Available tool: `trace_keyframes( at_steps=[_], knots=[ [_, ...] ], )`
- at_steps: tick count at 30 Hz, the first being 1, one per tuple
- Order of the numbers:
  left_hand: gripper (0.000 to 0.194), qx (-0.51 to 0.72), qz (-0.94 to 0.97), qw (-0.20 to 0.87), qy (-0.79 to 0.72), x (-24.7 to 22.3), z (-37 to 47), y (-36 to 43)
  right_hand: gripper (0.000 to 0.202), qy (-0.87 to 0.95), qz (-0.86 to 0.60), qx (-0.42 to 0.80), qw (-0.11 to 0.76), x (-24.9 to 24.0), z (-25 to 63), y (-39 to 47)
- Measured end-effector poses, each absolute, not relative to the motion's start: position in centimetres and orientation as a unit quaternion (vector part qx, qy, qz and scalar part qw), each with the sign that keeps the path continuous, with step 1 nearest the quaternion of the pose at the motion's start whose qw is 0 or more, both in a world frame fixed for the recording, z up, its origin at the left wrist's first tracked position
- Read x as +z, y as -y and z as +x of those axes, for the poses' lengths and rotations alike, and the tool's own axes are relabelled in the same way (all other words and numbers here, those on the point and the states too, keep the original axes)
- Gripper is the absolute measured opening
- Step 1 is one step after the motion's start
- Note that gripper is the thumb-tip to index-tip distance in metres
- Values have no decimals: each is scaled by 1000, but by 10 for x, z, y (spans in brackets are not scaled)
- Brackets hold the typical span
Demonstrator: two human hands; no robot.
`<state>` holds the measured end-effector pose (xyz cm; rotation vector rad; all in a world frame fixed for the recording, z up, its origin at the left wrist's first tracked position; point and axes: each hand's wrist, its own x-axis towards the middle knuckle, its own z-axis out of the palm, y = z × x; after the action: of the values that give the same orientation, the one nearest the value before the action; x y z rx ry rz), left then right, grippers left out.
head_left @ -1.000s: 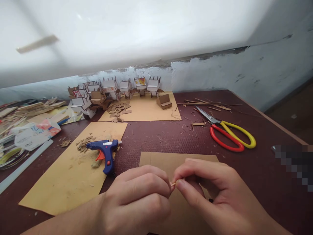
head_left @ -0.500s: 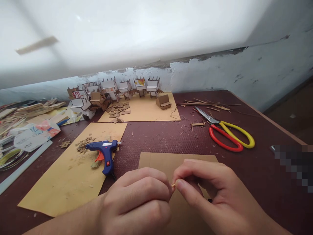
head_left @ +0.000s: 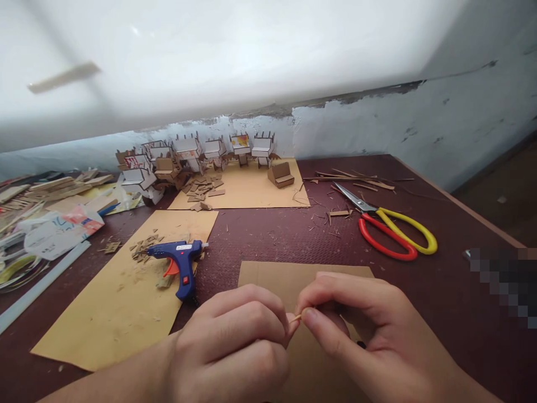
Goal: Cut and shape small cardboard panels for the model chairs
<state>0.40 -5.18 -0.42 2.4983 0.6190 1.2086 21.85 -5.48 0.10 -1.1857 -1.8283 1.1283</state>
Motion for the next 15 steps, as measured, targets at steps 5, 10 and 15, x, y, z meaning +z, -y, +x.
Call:
trace_keyframes(
  at_steps=[5,10,15],
  knots=[
    [24,444,867,121,-192,-6,8,45,22,699,-458,427,345,1,218,56],
    [21,396,891,131,-182,-2,2,44,21,703,-460,416,349,1,217,54],
    [27,398,881,137,-217,-6,-1,51,22,707,-456,411,350,0,217,54]
  ],
)
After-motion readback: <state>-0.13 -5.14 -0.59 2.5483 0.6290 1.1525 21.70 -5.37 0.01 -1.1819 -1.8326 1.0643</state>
